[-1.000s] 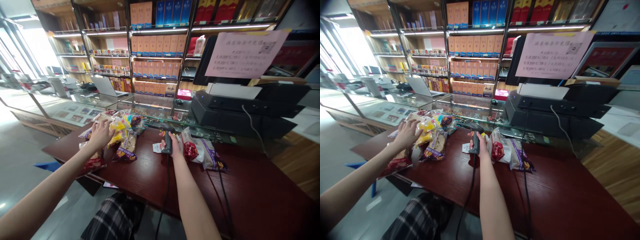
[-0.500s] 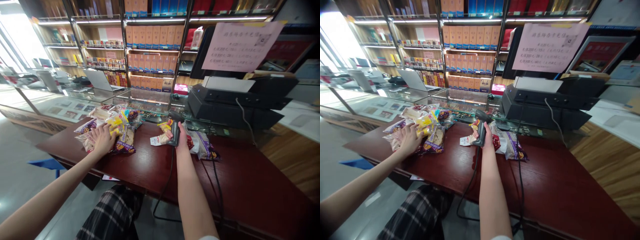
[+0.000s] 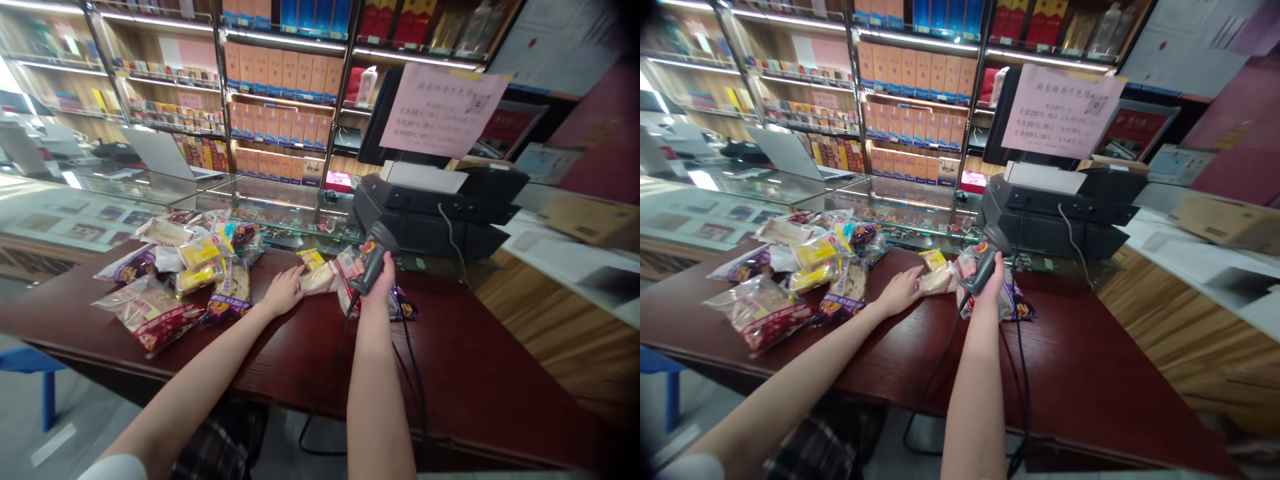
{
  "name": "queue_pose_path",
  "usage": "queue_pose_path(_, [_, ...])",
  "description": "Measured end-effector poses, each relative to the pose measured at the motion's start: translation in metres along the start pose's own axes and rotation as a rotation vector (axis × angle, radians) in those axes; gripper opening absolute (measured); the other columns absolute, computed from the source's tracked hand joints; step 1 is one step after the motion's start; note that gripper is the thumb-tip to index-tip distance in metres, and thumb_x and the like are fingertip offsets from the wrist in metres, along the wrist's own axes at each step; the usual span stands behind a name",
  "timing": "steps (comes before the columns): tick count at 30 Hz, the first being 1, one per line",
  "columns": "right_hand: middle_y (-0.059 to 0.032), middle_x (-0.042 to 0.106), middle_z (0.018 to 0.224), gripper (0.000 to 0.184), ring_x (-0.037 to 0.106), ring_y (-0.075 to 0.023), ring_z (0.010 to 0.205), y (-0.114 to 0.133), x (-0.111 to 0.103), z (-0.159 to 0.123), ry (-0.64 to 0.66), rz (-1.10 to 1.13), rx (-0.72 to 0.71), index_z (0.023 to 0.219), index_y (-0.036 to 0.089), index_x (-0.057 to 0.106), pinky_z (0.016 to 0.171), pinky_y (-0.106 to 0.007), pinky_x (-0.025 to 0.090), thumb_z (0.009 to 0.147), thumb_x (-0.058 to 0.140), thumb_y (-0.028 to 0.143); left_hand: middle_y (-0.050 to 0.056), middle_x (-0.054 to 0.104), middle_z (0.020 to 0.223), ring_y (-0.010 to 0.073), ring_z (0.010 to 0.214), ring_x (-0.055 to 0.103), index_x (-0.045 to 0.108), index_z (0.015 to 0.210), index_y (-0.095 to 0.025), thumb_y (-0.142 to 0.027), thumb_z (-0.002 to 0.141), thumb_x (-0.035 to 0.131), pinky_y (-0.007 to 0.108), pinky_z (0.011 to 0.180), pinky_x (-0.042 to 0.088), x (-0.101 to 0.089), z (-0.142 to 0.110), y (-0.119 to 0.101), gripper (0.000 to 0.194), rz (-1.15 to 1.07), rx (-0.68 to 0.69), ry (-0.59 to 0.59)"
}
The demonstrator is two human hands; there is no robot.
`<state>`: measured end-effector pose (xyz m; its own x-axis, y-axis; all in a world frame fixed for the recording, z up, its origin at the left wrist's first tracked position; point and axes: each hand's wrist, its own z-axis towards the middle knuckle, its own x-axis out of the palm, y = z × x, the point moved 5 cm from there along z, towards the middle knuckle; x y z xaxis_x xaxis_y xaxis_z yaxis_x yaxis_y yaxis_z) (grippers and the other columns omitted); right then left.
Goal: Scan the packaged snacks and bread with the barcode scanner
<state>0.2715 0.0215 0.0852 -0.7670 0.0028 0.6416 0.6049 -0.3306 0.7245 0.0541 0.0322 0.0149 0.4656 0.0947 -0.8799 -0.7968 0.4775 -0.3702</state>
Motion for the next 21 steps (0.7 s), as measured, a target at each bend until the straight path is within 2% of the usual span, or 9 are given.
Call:
queue_pose_path(3, [-0.0022,0.070,0.091,0.035,0.044,-0.0072,0.044,0.015,-0.018,0.001,-0.123,0.026,-0.126,0.090,0.024,0.063,0.041,-0.023,0.039,0.086,0.047,0.055,0.019,0.063,0.125,0.0329,0.120,0.057,0.058,0.123,-0.016,-0.036,0.093,0.043,0.051,0.108,0.033,0.000,-0.002,0.008,0.039,0.036,-0.072,-0.009])
queue_pose_path(6, [-0.0002,0.072,0.092,0.030,0.051,-0.0064,0.046,0.015,-0.039,0.008,-0.236,0.013,-0.138,0.088,0.023,0.063,0.044,-0.022,0.044,0.085,0.052,0.050,0.017,0.066,0.116,0.0316,0.113,0.060,0.062,0.111,-0.017,-0.032,0.094,0.040,0.050,0.107,0.034,-0.007,-0.010,0.011,0.032,0.115,-0.126,-0.044])
queue_pose_path(8, [0.0000,0.074,0.094,0.028,0.061,-0.0081,0.056,0.009,-0.051,0.014,-0.298,-0.023,-0.087,0.089,0.022,0.064,0.050,-0.020,0.049,0.086,0.054,0.048,0.018,0.065,0.115,0.0321,0.113,0.060,0.060,0.116,-0.015,-0.029,0.093,0.038,0.051,0.107,0.034,-0.011,-0.014,0.013,0.035,0.159,-0.173,-0.065])
queue_pose_path(10, [-0.0015,0.076,0.096,0.026,0.068,-0.0104,0.071,0.001,-0.058,0.018,-0.342,-0.073,-0.005,0.090,0.021,0.065,0.058,-0.019,0.053,0.087,0.055,0.045,0.021,0.062,0.122,0.0328,0.119,0.056,0.054,0.129,-0.013,-0.023,0.092,0.038,0.052,0.109,0.031,-0.013,-0.015,0.013,0.042,0.179,-0.190,-0.092])
queue_pose_path(13, [-0.0044,0.077,0.091,0.022,0.068,-0.0119,0.072,-0.012,-0.059,0.020,-0.396,-0.134,0.132,0.090,0.019,0.065,0.054,-0.018,0.052,0.086,0.058,0.039,0.019,0.049,0.143,0.0297,0.137,0.043,0.042,0.145,-0.016,-0.012,0.087,0.037,0.050,0.115,0.025,-0.011,-0.013,0.008,0.058,0.121,-0.062,-0.069])
queue_pose_path(16, [-0.0055,0.078,0.091,0.022,0.066,-0.0123,0.063,-0.021,-0.051,0.020,-0.388,-0.133,0.193,0.093,0.018,0.065,0.048,-0.020,0.049,0.085,0.060,0.038,0.018,0.044,0.148,0.0287,0.139,0.040,0.038,0.147,-0.015,-0.019,0.090,0.039,0.046,0.115,0.027,-0.008,-0.011,0.001,0.057,0.027,0.035,0.023])
queue_pose_path(19, [-0.0038,0.078,0.090,0.020,0.065,-0.0117,0.060,-0.027,-0.045,0.019,-0.405,-0.124,0.218,0.092,0.019,0.064,0.048,-0.020,0.050,0.086,0.059,0.037,0.018,0.047,0.145,0.0312,0.133,0.045,0.038,0.147,-0.017,-0.032,0.089,0.049,0.046,0.107,0.037,-0.009,-0.012,-0.003,0.061,0.031,0.002,0.040])
queue_pose_path(21, [-0.0025,0.078,0.089,0.018,0.066,-0.0120,0.060,-0.029,-0.042,0.017,-0.421,-0.120,0.241,0.091,0.019,0.062,0.048,-0.021,0.052,0.088,0.057,0.036,0.016,0.050,0.141,0.0318,0.126,0.049,0.041,0.145,-0.020,-0.030,0.089,0.050,0.048,0.101,0.041,-0.012,-0.012,-0.005,0.058,0.083,-0.040,0.030])
